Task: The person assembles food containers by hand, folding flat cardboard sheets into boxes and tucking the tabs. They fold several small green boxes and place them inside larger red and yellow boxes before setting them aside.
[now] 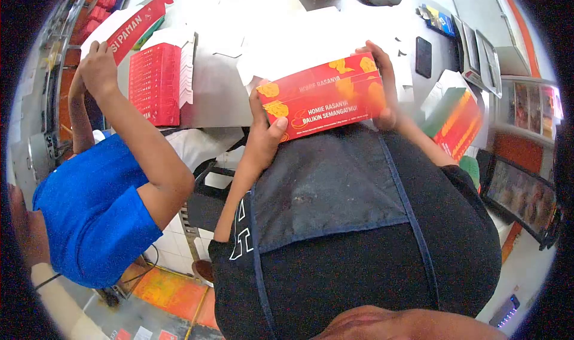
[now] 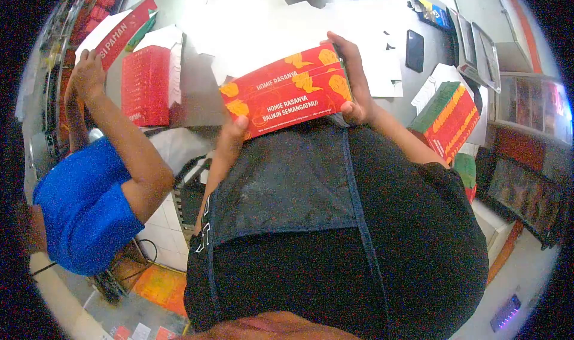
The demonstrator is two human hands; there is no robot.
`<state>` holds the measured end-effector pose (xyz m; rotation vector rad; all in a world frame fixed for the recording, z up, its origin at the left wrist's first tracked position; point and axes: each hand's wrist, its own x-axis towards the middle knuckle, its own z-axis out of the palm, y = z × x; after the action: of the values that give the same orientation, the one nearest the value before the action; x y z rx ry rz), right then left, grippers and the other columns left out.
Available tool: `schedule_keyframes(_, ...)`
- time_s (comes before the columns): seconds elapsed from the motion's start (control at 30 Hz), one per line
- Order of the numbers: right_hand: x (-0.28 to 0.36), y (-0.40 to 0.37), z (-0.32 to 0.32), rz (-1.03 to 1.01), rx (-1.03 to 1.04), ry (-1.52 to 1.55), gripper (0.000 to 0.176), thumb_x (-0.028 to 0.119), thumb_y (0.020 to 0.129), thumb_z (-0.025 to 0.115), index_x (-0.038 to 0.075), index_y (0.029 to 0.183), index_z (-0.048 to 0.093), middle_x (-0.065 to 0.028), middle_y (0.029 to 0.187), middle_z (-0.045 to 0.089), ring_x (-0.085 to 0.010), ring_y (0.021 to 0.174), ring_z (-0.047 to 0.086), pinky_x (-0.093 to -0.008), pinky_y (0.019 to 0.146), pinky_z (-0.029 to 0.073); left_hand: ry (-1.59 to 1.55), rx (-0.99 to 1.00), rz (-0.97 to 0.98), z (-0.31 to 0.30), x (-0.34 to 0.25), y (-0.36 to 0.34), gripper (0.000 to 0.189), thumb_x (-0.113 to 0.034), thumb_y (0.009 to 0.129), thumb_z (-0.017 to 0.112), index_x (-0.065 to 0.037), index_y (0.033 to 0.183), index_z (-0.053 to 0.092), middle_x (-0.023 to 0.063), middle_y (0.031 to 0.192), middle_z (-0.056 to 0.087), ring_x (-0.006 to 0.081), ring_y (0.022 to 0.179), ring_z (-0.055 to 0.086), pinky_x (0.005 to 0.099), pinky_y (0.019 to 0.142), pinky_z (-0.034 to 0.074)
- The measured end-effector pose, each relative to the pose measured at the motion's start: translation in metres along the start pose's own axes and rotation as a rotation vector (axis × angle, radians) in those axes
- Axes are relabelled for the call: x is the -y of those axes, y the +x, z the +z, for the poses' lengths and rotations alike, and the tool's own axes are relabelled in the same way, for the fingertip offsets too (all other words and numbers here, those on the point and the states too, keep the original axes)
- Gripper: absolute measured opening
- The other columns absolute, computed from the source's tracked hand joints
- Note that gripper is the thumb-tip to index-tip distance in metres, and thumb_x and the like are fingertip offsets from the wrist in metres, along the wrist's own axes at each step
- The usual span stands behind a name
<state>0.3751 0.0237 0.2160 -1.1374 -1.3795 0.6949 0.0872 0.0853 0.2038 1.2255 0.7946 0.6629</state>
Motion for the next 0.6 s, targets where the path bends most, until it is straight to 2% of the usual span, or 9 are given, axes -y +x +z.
schedule_keyframes(0.07,-0.007,-0.007,-0.001,-0.011,-0.028,0.011,0.122,0.085,0.079,0.055,-0.008,0.153,0.026,-0.0188,0.139,0.039,-0.0301,0.135,0.04,-0.0442,0.116,0.029,0.018,-0.042,0.09,0.004,0.0,0.002,0.085,-0.041,0.094,0.063,-0.009,0.159,0.02,0.0197,0.146,0.04,0.0299,0.138,0.042,0.0431,0.118,0.033)
schedule_keyframes(0.17,-0.018,-0.016,0.0,-0.032,-0.055,0.077,0.116,0.082,0.08,0.058,-0.006,0.15,0.03,-0.017,0.136,0.04,-0.0281,0.131,0.042,-0.0426,0.114,0.031,0.274,-0.083,0.157,-0.002,0.002,0.002,0.081,-0.049,0.094,0.06,-0.008,0.157,0.028,0.0215,0.143,0.039,0.0335,0.137,0.04,0.0441,0.117,0.032)
schedule_keyframes(0.27,-0.017,-0.015,0.001,-0.037,-0.064,0.121,0.111,0.079,0.081,0.059,-0.005,0.147,0.031,-0.0161,0.133,0.04,-0.0264,0.127,0.043,-0.0421,0.113,0.032,0.434,-0.157,0.067,-0.002,-0.002,-0.002,0.082,-0.055,0.094,0.056,-0.009,0.157,0.031,0.0232,0.142,0.038,0.0362,0.139,0.037,0.0479,0.117,0.03)
schedule_keyframes(0.37,-0.017,-0.014,0.001,-0.053,-0.06,0.129,0.109,0.077,0.081,0.061,-0.004,0.148,0.03,-0.0161,0.131,0.041,-0.0264,0.125,0.044,-0.043,0.111,0.033,0.574,-0.2,0.224,-0.001,-0.003,0.0,0.084,-0.059,0.095,0.052,-0.006,0.157,0.03,0.0239,0.141,0.039,0.0358,0.14,0.036,0.0499,0.117,0.029)
schedule_keyframes(0.5,-0.021,-0.01,0.009,-0.119,0.015,0.159,0.109,0.074,0.081,0.064,-0.003,0.149,0.028,-0.0173,0.13,0.04,-0.0282,0.124,0.045,-0.0451,0.11,0.034,0.319,-0.168,0.527,0.001,0.005,0.021,0.083,-0.062,0.094,0.051,-0.001,0.147,0.036,0.0217,0.133,0.044,0.0358,0.133,0.041,0.0512,0.116,0.029)
schedule_keyframes(0.6,-0.019,-0.012,0.02,-0.11,0.01,0.162,0.11,0.072,0.08,0.065,-0.003,0.149,0.027,-0.0185,0.131,0.039,-0.0295,0.124,0.045,-0.0463,0.11,0.035,0.056,-0.156,0.636,0.003,0.014,0.031,0.08,-0.065,0.093,0.05,0.0,0.139,0.04,0.0192,0.128,0.047,0.033,0.129,0.045,0.0497,0.114,0.031)
